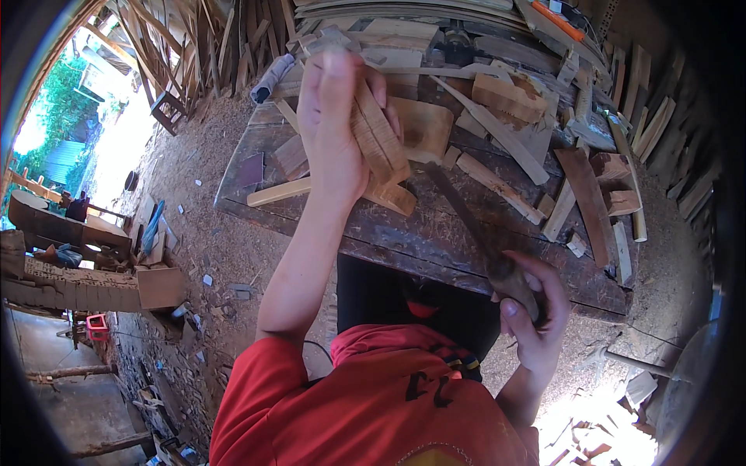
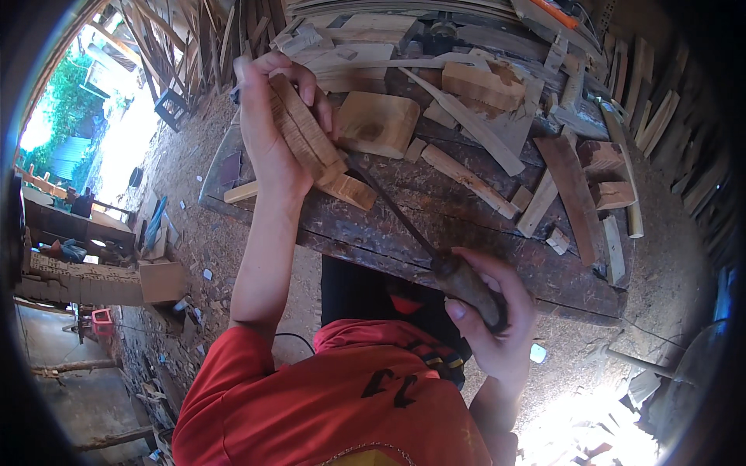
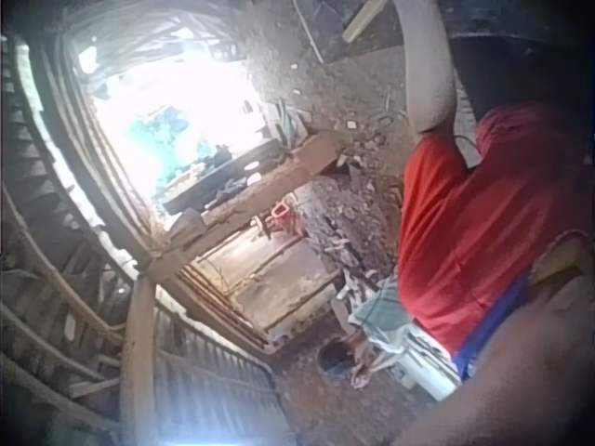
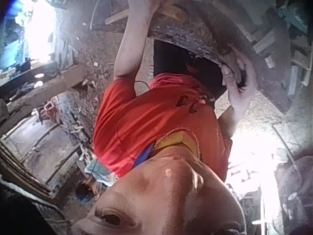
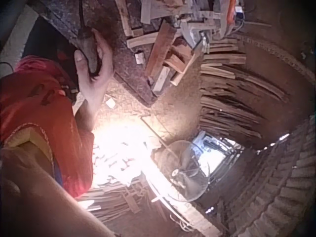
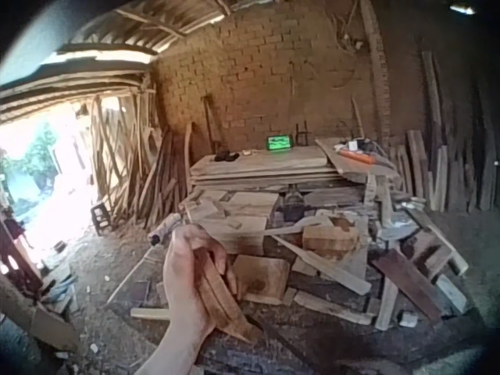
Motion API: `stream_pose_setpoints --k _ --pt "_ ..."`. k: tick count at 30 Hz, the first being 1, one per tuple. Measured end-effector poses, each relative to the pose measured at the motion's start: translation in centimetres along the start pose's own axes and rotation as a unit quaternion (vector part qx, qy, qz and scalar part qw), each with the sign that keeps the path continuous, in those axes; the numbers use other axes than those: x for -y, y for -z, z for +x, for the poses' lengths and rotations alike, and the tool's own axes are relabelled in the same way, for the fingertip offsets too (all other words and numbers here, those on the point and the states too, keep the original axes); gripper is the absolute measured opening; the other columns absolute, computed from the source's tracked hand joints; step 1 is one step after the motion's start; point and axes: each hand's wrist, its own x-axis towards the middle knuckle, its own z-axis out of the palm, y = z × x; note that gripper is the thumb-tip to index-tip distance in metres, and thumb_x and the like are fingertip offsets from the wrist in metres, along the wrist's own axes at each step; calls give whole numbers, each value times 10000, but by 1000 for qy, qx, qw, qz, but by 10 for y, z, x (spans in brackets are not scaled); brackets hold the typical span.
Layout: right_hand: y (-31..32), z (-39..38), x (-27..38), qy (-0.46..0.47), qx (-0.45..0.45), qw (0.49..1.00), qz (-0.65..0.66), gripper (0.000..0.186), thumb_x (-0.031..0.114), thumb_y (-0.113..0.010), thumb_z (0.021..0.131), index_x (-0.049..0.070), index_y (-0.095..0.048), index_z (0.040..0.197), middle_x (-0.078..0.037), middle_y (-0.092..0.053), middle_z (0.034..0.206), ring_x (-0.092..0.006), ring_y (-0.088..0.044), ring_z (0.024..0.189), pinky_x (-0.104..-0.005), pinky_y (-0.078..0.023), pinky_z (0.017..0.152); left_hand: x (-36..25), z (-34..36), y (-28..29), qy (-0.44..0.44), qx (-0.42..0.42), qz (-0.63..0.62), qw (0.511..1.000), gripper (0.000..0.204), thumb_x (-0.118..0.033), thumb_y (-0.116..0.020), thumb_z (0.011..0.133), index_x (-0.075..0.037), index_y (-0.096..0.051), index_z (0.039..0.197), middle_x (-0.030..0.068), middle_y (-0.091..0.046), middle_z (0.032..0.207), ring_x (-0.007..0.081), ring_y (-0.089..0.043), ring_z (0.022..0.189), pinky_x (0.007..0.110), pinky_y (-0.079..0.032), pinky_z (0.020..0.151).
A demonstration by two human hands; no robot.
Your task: Carving and fitting small wooden pieces together at a workbench.
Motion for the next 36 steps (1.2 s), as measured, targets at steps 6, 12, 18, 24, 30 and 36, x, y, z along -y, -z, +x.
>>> stream_pose_setpoints --k 6,12,18,24,30,36 --pt "-10 1 4 -37 24 992 118 528 204 -688 946 -53 -513 1373 -123 -662 969 -61 -543 652 -188 -405 548 6 1 -1 -15 63 -64 996 516 -550 -274 1081 -98 -489 1207 80 -511 704 175 -521 511 302 -449 473" --pt "-11 5 4 26 0 997 77 554 295 -639 960 -63 -491 1356 -113 -639 828 -40 -450 474 -189 -311 446 10 1 0 -65 97 25 993 358 -329 -414 1039 -82 -454 1294 93 -535 706 157 -525 554 279 -459 477" --pt "6 5 0 112 -64 991 -22 541 148 -688 891 -44 -537 1374 -158 -627 1230 -197 -601 1112 -309 -441 986 17 -4 -1 -14 93 1 996 617 -428 -576 972 -47 -402 1425 86 -567 723 128 -540 570 254 -458 479" --pt "32 -11 -10 125 -190 969 -92 771 207 -863 761 -33 -502 1399 -186 -659 1194 -228 -660 1064 -334 -508 943 17 -8 -2 24 189 -27 981 613 -544 -449 1055 -25 -478 1380 61 -600 759 136 -554 534 254 -442 465" --pt "62 -2 -5 189 -290 938 -30 823 296 -886 770 -17 -438 1386 -176 -687 1047 -215 -681 915 -298 -524 863 29 -26 -24 306 234 -20 922 424 -389 -448 1096 -13 -558 1259 116 -661 979 182 -694 784 285 -579 635" --pt "80 1 8 225 -340 908 -96 616 169 -817 827 18 -485 1324 -181 -681 1065 -230 -641 1032 -343 -517 916 64 -45 -32 61 272 214 936 234 -147 -573 1047 3 -573 1226 113 -695 1041 176 -701 951 294 -550 823"
